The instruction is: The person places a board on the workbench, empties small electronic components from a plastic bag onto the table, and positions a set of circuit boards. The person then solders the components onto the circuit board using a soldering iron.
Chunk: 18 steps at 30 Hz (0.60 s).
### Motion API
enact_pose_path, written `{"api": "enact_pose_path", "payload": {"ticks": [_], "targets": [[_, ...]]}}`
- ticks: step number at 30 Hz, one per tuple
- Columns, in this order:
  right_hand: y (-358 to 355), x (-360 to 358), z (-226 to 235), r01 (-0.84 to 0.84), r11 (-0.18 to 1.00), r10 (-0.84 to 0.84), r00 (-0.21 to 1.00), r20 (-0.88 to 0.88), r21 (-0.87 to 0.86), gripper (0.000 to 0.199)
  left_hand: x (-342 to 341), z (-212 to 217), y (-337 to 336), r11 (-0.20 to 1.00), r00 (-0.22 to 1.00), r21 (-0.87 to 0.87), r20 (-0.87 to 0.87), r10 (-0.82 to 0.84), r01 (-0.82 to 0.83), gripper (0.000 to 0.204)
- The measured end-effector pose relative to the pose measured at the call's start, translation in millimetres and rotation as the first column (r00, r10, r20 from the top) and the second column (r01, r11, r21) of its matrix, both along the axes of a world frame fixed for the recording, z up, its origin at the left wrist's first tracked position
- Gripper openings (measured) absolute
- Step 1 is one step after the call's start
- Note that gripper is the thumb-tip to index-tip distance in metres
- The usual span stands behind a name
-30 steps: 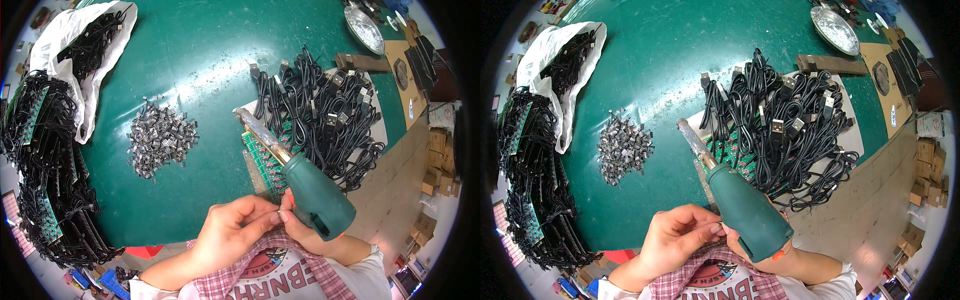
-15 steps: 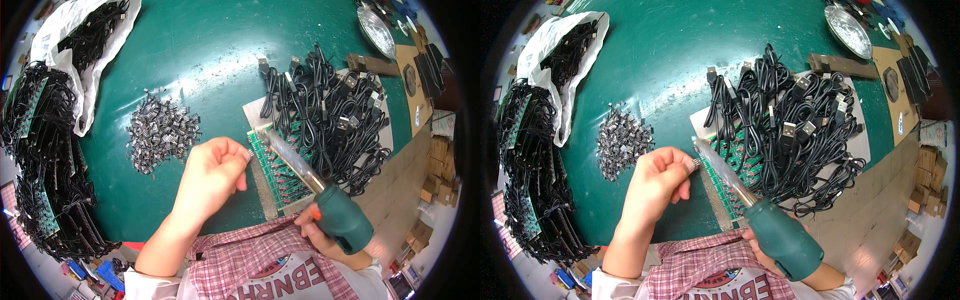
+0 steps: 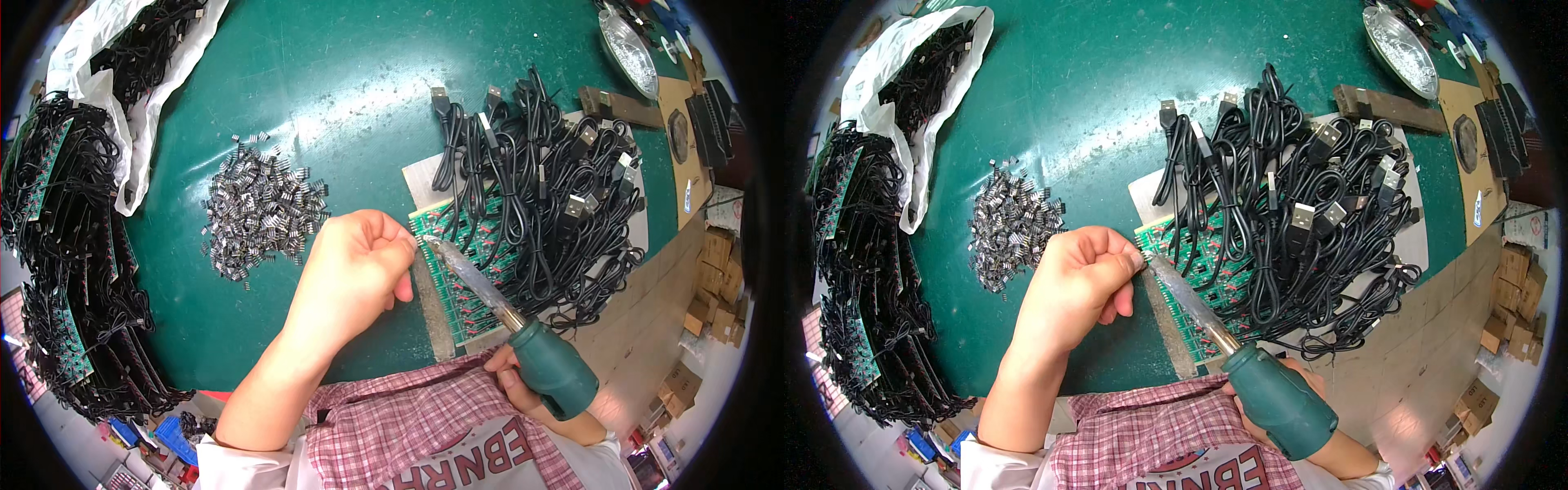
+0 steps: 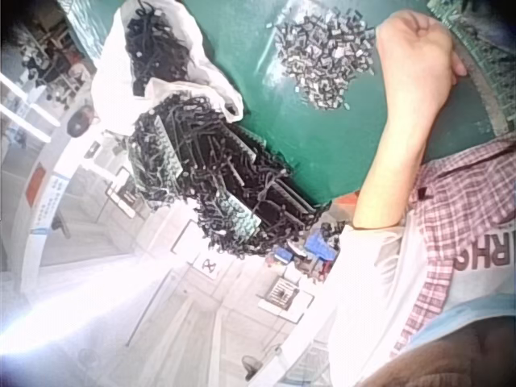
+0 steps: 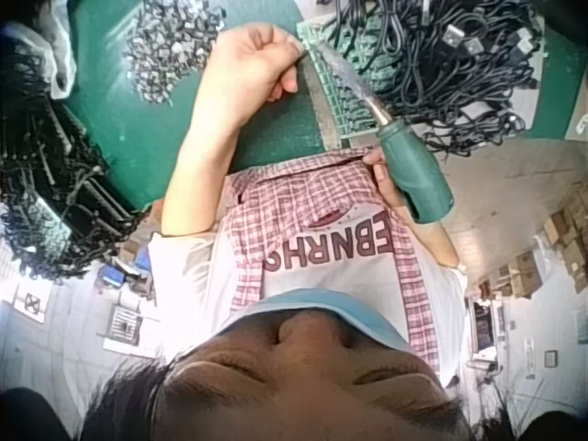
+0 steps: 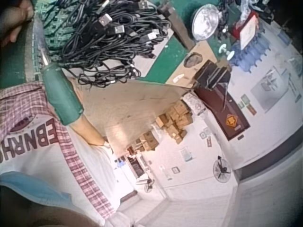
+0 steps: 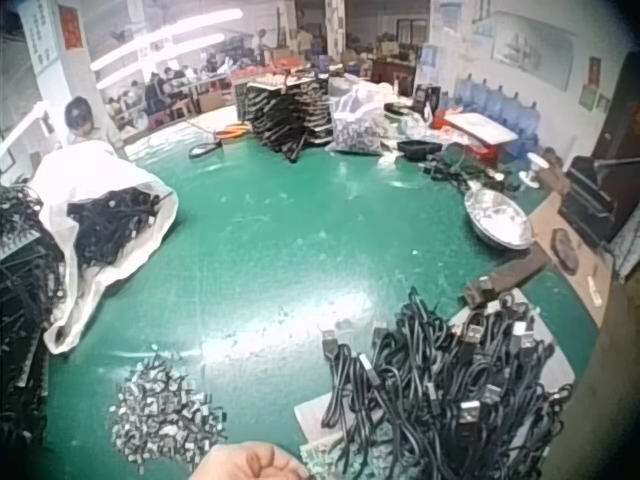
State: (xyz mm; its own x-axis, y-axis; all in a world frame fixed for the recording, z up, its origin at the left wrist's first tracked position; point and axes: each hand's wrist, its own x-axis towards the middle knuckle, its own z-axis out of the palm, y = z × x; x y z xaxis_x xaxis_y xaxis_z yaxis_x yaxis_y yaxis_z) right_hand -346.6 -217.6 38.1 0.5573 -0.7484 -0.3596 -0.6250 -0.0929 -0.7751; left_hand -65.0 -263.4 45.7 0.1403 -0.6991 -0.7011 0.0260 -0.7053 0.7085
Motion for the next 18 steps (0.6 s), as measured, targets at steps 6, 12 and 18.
{"api": "enact_pose_path", "payload": {"ticks": [6,12,18], "targets": [[4,-2,-8,-0.004,1.000,0.005,0.999,-0.048,0.020,0.025,-1,-4,1,1.000,1.000,-0.017,-0.011,0.021,-0.021,0.013],[-6,-3,0,-0.078,0.997,0.078,0.997,0.009,0.028,0.028,-1,-5,2,1.000,1.000,-0.023,-0.008,0.012,-0.013,0.014],[-6,3,9,0.032,0.997,-0.039,0.995,0.095,0.074,0.024,-1,-5,2,1.000,1.000,-0.026,-0.007,0.009,-0.010,0.014]]}}
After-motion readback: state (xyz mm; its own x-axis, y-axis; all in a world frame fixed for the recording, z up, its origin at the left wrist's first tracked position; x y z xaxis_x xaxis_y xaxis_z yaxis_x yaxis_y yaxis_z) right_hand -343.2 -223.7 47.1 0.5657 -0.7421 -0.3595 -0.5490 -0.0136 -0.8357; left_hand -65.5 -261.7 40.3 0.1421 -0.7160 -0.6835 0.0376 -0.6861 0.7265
